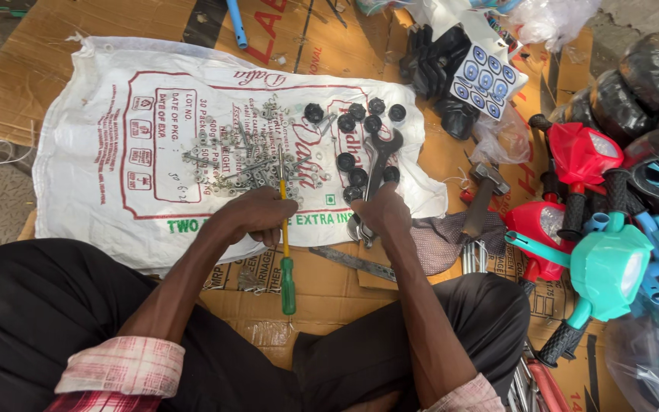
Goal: The person sits on the ground and assembles children's tricycles, using a screwdriver to fasten red and blue handlebar assemblies onto tricycle frames and fitting the handlebar covers by hand. They then lift and reposition the assembled frames and pick up fasteners from the sack on the ground.
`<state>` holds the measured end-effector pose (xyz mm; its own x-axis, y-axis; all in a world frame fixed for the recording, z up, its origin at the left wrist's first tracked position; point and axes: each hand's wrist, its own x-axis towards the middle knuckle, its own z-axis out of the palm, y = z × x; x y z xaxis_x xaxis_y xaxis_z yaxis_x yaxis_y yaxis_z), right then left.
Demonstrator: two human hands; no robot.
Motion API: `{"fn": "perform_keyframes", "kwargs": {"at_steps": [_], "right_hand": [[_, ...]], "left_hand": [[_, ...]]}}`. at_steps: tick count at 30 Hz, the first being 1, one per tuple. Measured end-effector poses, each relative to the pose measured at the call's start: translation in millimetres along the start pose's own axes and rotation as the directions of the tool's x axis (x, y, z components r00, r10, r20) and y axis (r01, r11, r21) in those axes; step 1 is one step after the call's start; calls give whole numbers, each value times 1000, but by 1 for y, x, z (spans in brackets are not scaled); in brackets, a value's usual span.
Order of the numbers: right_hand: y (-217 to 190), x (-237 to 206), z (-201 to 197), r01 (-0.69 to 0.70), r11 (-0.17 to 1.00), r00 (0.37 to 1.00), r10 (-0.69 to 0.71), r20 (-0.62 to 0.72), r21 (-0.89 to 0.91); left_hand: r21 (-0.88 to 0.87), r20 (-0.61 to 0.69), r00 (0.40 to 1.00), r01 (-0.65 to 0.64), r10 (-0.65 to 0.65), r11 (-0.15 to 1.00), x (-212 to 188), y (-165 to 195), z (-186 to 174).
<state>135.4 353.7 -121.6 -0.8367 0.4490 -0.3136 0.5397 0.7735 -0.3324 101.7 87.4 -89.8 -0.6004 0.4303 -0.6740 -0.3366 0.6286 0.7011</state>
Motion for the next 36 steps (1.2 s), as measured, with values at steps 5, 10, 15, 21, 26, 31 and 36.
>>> {"fn": "perform_keyframes", "kwargs": {"at_steps": [5,10,15,21,26,31,36], "right_hand": [[12,4,-17,-127,864,980,35,195,487],[20,-13,-31,-304,656,915,-2,404,691],[27,-58,-51,-409,131,874,-230,429,903],[32,-92,-65,-304,36,855,-431,289,952],[73,-59,-90,-41,265,958,-263,113,963],[138,7,-117,178,903,814,-358,-457,-392],[184,68,-128,-201,939,953,121,-279,-279]], "left_hand": [[-157,-33,999,-43,38,987,-10,12,-3],[-246,-45,995,-94,86,965,-4,18,0],[-369,-87,984,-178,157,912,14,39,21],[-232,-272,890,-430,367,872,40,105,82],[-445,-344,740,-670,578,594,40,129,87],[425,-38,735,-602,677,676,21,78,84],[704,139,755,-530,641,473,17,36,134]]}}
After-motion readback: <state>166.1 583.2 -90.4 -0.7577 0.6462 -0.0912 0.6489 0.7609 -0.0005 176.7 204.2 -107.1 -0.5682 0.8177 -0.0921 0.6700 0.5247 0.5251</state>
